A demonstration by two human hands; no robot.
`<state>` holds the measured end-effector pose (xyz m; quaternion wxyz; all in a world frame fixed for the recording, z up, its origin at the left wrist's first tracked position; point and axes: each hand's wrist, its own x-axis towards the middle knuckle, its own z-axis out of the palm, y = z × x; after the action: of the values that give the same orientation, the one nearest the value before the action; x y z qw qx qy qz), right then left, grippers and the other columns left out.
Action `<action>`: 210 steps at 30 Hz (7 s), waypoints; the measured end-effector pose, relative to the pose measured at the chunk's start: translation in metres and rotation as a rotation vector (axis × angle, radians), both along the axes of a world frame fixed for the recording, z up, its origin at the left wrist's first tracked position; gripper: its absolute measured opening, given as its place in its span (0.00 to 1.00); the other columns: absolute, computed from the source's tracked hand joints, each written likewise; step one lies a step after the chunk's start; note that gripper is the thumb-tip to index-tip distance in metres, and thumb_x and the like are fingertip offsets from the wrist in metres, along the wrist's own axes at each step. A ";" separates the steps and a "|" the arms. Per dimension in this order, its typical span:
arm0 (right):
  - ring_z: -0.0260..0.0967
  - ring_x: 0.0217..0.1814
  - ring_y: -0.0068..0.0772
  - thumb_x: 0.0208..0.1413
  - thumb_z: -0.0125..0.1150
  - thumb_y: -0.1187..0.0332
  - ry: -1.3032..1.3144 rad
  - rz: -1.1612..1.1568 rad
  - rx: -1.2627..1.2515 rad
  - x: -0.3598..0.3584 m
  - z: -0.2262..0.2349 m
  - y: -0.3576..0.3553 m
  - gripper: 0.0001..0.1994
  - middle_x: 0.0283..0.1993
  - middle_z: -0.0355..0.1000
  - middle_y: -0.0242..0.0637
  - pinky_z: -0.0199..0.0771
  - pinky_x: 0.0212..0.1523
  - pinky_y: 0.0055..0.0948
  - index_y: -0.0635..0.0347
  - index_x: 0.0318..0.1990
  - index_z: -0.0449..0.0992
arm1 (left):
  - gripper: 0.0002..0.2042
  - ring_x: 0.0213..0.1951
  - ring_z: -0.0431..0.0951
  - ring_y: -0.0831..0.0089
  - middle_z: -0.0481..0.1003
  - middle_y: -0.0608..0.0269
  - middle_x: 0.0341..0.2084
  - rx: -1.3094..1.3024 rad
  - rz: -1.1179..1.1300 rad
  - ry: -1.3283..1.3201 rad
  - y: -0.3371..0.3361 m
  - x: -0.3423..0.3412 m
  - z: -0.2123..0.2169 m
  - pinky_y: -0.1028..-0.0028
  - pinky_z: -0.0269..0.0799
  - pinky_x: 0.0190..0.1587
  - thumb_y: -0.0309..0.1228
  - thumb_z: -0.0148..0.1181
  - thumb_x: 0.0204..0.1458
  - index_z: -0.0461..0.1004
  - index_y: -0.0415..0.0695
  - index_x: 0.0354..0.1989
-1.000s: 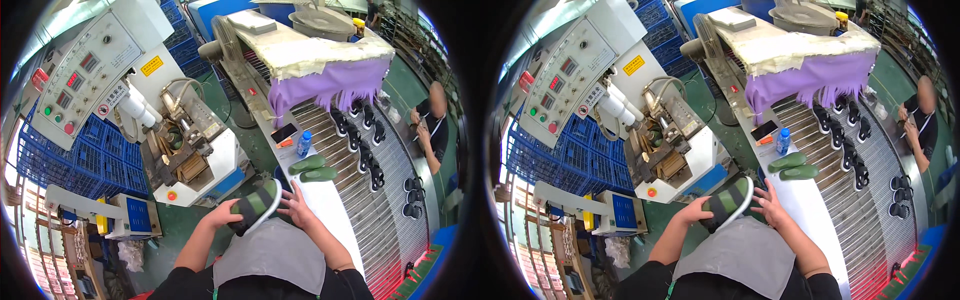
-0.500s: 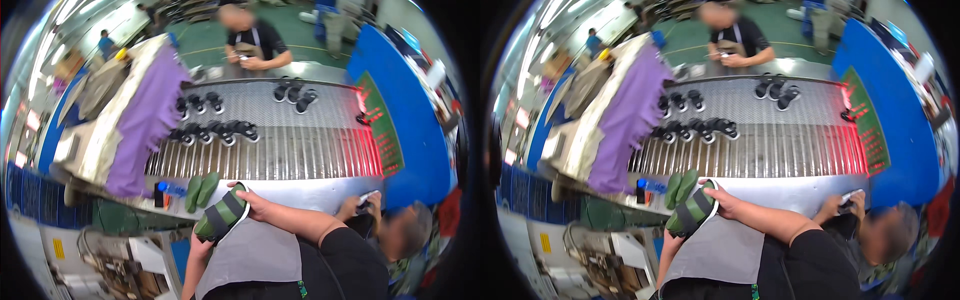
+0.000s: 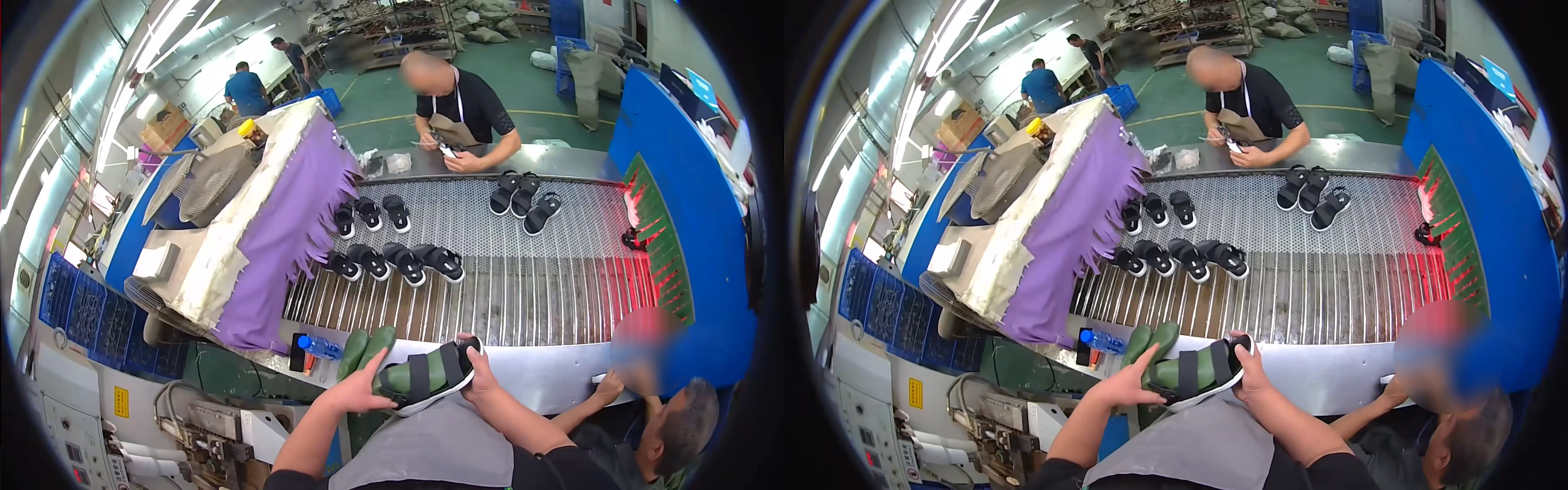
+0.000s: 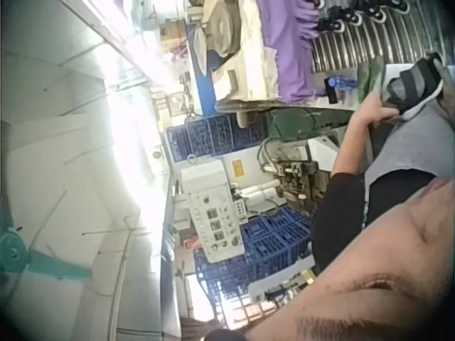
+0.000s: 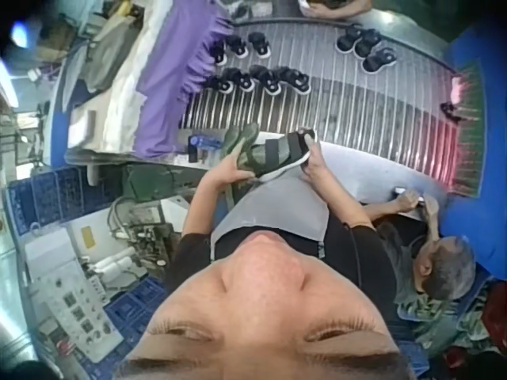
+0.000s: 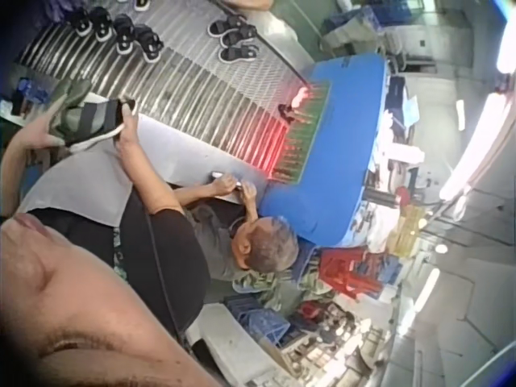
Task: The recorder is using a pre-shaping pressing machine to form shoes and then placing them onto a conveyor belt.
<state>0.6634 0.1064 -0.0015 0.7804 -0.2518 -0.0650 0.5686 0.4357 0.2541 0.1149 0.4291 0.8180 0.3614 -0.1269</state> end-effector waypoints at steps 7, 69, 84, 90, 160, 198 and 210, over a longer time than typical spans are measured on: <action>0.70 0.45 0.36 0.56 0.64 0.62 0.089 -0.103 -0.311 0.075 -0.094 0.042 0.16 0.43 0.72 0.40 0.73 0.49 0.35 0.51 0.50 0.70 | 0.34 0.42 0.77 0.67 0.79 0.55 0.46 -0.367 0.262 0.020 -0.005 -0.088 -0.087 0.68 0.74 0.49 0.40 0.72 0.47 0.69 0.38 0.62; 0.74 0.19 0.41 0.59 0.44 0.52 -0.513 0.786 -1.068 0.100 -0.245 -0.113 0.25 0.26 0.78 0.45 0.71 0.18 0.33 0.65 0.29 0.81 | 0.32 0.55 0.76 0.44 0.75 0.41 0.53 0.135 0.336 0.313 -0.046 -0.133 -0.352 0.56 0.71 0.54 0.45 0.60 0.56 0.61 0.43 0.65; 0.74 0.19 0.42 0.64 0.46 0.49 -0.325 0.801 -1.059 0.098 -0.266 -0.113 0.25 0.24 0.76 0.45 0.71 0.18 0.33 0.65 0.34 0.78 | 0.32 0.54 0.76 0.44 0.75 0.41 0.53 0.130 0.401 0.214 -0.076 -0.121 -0.323 0.58 0.72 0.53 0.37 0.63 0.52 0.61 0.43 0.65; 0.75 0.20 0.42 0.64 0.46 0.50 -0.310 0.772 -1.092 0.096 -0.265 -0.120 0.24 0.25 0.76 0.44 0.72 0.20 0.34 0.65 0.35 0.78 | 0.35 0.55 0.76 0.45 0.75 0.42 0.53 0.132 0.398 0.191 -0.080 -0.115 -0.312 0.58 0.72 0.53 0.36 0.66 0.49 0.60 0.44 0.67; 0.74 0.41 0.35 0.55 0.60 0.74 -0.912 0.865 -0.731 0.063 -0.219 -0.013 0.37 0.49 0.72 0.56 0.76 0.42 0.30 0.67 0.71 0.48 | 0.51 0.58 0.69 0.47 0.69 0.41 0.56 0.607 0.021 -0.106 -0.065 0.007 -0.329 0.58 0.66 0.62 0.31 0.73 0.32 0.52 0.41 0.70; 0.73 0.51 0.43 0.31 0.74 0.76 -0.991 0.606 -0.182 -0.162 -0.051 -0.040 0.37 0.51 0.75 0.45 0.71 0.56 0.36 0.63 0.56 0.70 | 0.29 0.60 0.73 0.63 0.74 0.55 0.58 -0.923 1.405 -1.589 -0.150 -0.222 -0.171 0.59 0.64 0.65 0.48 0.61 0.58 0.67 0.47 0.64; 0.71 0.57 0.41 0.29 0.74 0.77 -1.173 0.855 0.339 -0.428 0.060 -0.045 0.41 0.56 0.73 0.44 0.67 0.62 0.38 0.63 0.59 0.67 | 0.32 0.61 0.72 0.64 0.73 0.59 0.60 -0.878 1.103 -1.999 -0.207 -0.422 -0.082 0.59 0.64 0.65 0.62 0.47 0.61 0.70 0.49 0.62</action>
<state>0.2355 0.0610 0.0581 0.3567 -0.3426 -0.6499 0.5771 0.0139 0.0468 0.0329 0.7538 0.0783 0.0975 0.6451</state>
